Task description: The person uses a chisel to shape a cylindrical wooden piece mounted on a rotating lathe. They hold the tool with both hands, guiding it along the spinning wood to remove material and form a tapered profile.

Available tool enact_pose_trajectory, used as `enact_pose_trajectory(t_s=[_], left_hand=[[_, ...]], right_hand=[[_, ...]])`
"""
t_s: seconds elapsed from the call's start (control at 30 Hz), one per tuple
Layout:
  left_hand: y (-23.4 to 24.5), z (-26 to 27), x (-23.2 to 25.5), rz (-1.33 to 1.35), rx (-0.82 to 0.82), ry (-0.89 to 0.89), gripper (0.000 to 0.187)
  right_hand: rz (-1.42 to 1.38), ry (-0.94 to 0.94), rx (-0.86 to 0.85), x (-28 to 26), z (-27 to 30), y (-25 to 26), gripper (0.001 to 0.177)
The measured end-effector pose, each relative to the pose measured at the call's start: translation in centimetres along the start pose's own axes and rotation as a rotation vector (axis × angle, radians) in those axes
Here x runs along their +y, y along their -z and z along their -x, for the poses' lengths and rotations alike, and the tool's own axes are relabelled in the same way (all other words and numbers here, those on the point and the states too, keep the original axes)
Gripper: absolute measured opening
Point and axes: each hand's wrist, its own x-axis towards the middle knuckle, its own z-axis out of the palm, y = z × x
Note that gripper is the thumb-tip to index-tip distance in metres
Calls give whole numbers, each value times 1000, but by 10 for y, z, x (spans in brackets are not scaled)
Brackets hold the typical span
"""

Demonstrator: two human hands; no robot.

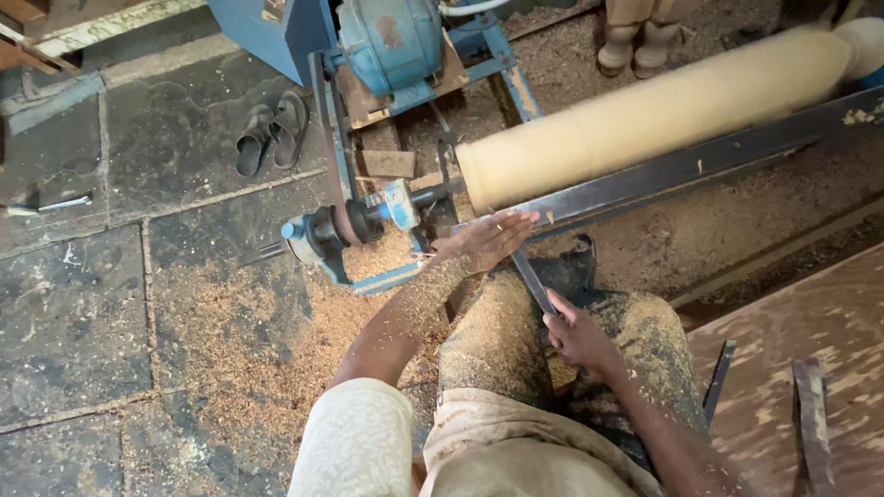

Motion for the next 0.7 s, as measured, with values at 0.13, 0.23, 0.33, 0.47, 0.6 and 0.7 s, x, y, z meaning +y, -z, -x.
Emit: enact_pose_trajectory(t_s=[0.13,0.23,0.33,0.47,0.6,0.7], left_hand=[[14,0,-4,43,-228,-67,58],[23,1,-6,30,-84,-20,57],[21,1,-9,30,-75,21,55],[4,0,-8,-160,26,62,57],[-15,3,4,-231,98,114,60],[-25,10,16,-228,116,195,70]], right_hand=[[-76,-57,11,-6,0,5,67],[-210,-176,-26,-15,3,10,69],[-162,-190,-38,-23,2,17,68],[-47,-187,-42,-18,-7,24,67],[-209,-174,-125,-4,-19,30,67],[-84,-143,-116,-4,-24,36,67]])
